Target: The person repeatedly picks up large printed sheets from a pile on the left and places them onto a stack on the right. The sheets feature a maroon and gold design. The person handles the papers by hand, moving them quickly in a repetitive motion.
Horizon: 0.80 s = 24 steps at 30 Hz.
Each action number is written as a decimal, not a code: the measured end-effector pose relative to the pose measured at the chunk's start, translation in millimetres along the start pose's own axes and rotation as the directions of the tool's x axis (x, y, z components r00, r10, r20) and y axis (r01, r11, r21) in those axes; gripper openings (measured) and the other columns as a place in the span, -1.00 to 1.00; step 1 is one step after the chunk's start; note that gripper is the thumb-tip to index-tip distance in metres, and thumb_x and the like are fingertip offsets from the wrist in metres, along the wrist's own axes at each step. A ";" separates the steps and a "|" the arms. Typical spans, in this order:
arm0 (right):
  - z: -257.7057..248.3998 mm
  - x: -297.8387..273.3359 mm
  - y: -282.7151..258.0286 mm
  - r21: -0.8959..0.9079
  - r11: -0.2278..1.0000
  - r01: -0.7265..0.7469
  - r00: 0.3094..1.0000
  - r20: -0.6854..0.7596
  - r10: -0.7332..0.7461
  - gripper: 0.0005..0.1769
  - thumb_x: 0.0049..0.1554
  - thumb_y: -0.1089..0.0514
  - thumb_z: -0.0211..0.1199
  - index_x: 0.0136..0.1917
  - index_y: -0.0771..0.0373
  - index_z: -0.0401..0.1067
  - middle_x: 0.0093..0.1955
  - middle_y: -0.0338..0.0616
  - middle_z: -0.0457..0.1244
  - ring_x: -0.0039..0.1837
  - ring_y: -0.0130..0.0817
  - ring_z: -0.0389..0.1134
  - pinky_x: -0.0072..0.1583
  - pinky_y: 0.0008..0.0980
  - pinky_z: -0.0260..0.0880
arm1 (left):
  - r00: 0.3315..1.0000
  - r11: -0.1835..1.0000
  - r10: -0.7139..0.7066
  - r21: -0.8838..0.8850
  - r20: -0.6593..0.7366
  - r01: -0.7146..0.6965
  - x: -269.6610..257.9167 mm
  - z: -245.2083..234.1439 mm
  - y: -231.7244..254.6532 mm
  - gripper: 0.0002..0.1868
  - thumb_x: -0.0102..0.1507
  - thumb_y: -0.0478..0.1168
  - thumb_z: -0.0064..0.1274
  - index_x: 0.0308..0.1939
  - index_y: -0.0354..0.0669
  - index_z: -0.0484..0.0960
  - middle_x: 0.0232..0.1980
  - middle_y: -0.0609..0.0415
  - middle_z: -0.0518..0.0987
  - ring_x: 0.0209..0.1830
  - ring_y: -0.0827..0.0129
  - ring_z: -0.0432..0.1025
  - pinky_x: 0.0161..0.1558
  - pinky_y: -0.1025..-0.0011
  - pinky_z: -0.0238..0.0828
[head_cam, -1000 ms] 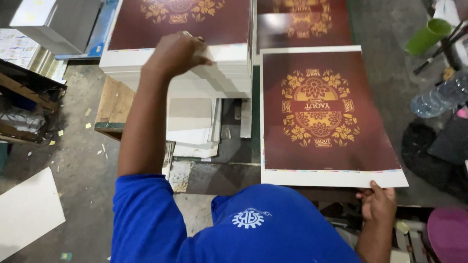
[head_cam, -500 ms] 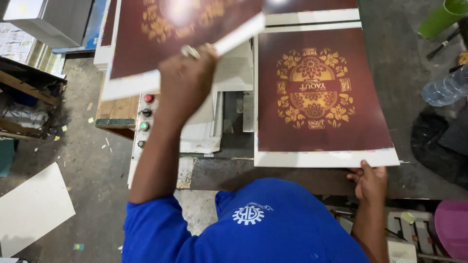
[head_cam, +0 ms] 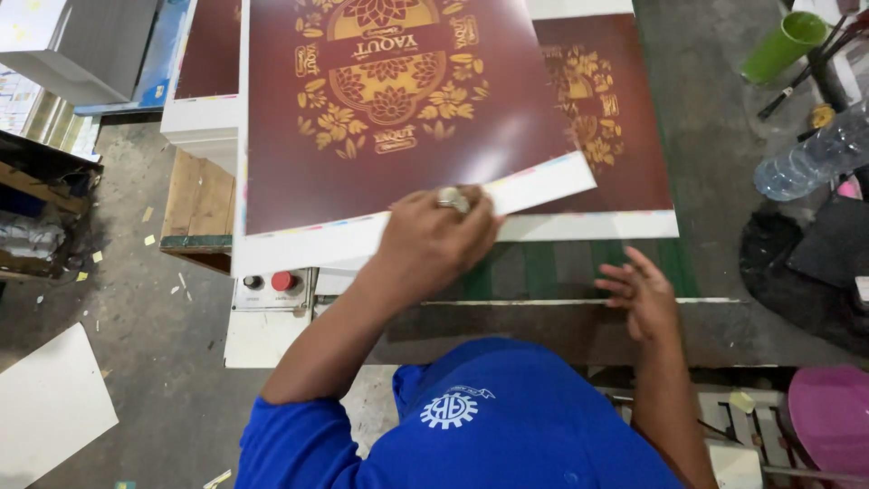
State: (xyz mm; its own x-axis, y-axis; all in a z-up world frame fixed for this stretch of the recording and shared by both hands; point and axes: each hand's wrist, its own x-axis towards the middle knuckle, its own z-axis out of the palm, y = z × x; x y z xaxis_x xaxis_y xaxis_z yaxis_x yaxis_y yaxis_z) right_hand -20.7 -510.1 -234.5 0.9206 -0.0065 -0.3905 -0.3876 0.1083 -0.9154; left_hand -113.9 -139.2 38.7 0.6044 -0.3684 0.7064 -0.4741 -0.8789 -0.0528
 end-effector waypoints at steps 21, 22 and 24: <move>-23.8 -56.4 -3.8 0.437 0.871 0.224 0.951 0.098 -0.294 -0.74 0.35 0.23 0.17 0.30 0.22 0.30 -0.03 -0.12 0.34 -0.11 -0.37 0.36 -0.19 -0.31 0.37 | 0.725 0.905 -0.391 0.379 0.567 0.192 17.1 7.5 -93.9 -0.72 0.44 -0.17 -0.11 0.13 -0.22 0.55 -0.26 -0.06 0.64 -0.45 0.25 0.57 -0.44 0.27 0.51; -38.4 -51.8 7.3 0.429 0.880 0.203 0.965 0.065 -0.255 -0.73 0.33 0.23 0.17 0.29 0.21 0.32 -0.02 -0.14 0.35 -0.11 -0.36 0.36 -0.19 -0.31 0.35 | 0.845 0.936 -0.296 0.313 0.446 0.162 9.5 16.2 -122.0 -0.57 0.34 -0.02 0.05 0.18 -0.21 0.58 -0.05 -0.09 0.64 -0.29 0.18 0.58 -0.30 0.22 0.54; -65.4 -42.9 28.5 0.423 0.887 0.186 0.975 0.035 -0.221 -0.72 0.31 0.24 0.18 0.29 0.20 0.34 -0.02 -0.15 0.35 -0.11 -0.35 0.36 -0.20 -0.31 0.33 | 0.935 0.959 -0.195 0.258 0.297 0.118 -9.1 41.4 -177.7 -0.38 0.24 0.13 0.21 0.24 -0.20 0.60 0.15 -0.12 0.65 -0.14 0.10 0.59 -0.15 0.17 0.56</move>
State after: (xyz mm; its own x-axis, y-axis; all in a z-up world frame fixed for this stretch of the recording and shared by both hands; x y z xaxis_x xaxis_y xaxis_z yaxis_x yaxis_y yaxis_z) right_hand -74.4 -571.8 -250.2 0.9846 0.0049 -0.1748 -0.1523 0.5155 -0.8433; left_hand -8.7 7.8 12.4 0.8475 -0.2633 0.4610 -0.2183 -0.9644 -0.1495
